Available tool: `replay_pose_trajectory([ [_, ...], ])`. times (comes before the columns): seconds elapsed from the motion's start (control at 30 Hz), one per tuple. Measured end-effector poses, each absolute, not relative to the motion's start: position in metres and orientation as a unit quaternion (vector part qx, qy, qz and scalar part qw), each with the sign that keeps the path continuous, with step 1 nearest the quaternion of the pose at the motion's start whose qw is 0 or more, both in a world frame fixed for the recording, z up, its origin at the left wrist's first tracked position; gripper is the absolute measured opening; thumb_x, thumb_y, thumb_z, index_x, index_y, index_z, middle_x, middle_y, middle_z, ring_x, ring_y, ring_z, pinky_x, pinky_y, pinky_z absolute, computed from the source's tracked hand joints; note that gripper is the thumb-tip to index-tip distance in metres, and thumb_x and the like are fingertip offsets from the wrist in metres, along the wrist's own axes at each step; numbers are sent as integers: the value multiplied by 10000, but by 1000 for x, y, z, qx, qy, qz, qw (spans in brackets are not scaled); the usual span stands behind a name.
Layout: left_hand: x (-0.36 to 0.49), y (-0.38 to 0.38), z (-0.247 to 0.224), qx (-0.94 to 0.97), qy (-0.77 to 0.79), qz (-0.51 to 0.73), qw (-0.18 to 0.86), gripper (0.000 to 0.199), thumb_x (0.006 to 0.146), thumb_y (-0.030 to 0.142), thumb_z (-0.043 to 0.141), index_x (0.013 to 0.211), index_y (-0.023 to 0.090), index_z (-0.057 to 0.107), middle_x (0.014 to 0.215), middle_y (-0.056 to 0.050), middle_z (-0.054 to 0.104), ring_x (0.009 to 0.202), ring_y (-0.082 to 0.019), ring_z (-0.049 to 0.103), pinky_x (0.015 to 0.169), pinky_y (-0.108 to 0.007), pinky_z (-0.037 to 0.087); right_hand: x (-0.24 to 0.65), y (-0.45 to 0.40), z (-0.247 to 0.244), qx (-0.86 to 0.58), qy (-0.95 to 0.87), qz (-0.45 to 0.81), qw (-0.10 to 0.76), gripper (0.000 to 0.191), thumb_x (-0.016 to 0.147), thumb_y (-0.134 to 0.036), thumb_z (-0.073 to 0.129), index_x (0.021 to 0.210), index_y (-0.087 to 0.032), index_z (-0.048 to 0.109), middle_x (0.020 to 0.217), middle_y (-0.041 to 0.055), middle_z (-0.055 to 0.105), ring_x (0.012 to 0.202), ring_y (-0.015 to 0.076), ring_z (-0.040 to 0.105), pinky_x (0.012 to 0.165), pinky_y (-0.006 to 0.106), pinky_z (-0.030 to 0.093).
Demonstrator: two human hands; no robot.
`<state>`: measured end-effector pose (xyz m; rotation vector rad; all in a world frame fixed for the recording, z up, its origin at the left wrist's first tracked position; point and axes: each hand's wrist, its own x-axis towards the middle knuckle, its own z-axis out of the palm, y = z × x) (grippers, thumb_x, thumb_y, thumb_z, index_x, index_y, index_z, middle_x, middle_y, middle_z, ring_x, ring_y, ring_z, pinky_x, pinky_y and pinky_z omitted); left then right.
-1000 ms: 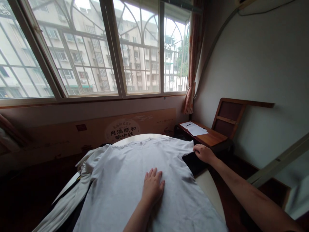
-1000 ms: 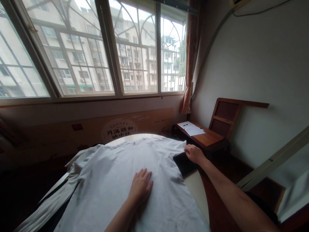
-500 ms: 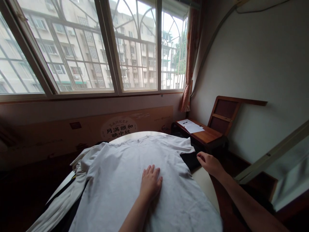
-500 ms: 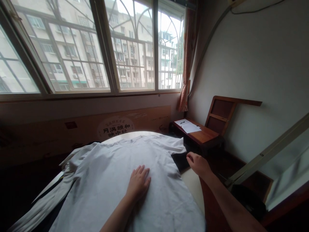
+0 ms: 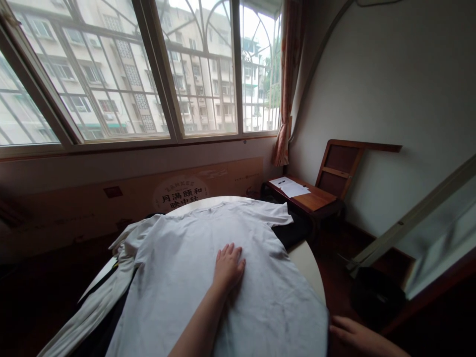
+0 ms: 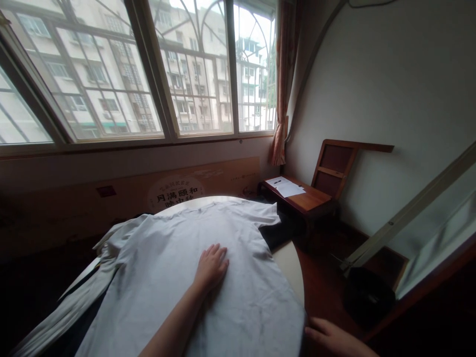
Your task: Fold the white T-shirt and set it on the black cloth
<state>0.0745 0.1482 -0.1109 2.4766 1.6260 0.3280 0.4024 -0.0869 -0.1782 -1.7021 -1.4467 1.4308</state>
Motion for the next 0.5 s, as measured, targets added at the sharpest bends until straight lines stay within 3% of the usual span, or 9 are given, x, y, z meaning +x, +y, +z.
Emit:
replay_pose_trajectory([
  [0.07, 74, 148, -111, 828, 543, 110, 81, 467, 932, 348, 516, 1379, 235, 594, 1549, -104, 476, 1465, -290, 367, 1216, -474, 226, 393, -91, -183, -620, -502, 543, 261, 760, 676, -868, 605, 1011, -208, 776, 1093, 91, 740, 1134, 360, 606, 1022, 409, 451],
  [0.17, 73, 148, -111, 829, 543, 111, 83, 464, 934, 348, 516, 1377, 238, 595, 1550, -101, 475, 1467, -287, 365, 1214, -471, 227, 394, -96, -185, -628, -441, 557, 317, 795, 538, -892, 689, 869, -171, 748, 891, 66, 721, 912, 298, 636, 820, 350, 495],
  [0.33, 73, 148, -112, 828, 545, 109, 80, 466, 937, 357, 517, 1384, 245, 584, 1554, -92, 470, 1470, -273, 357, 1219, -454, 213, 408, -112, -179, -616, -391, 569, 378, 646, 599, -747, 797, 870, -165, 719, 803, 24, 668, 761, 185, 585, 674, 245, 438],
  [0.5, 73, 150, -113, 828, 544, 111, 82, 463, 937, 356, 513, 1381, 244, 584, 1551, -95, 472, 1469, -271, 356, 1219, -457, 210, 401, -114, -196, -627, -368, 590, 350, 721, 513, -829, 771, 826, -187, 669, 706, -8, 583, 619, 120, 497, 549, 209, 358],
])
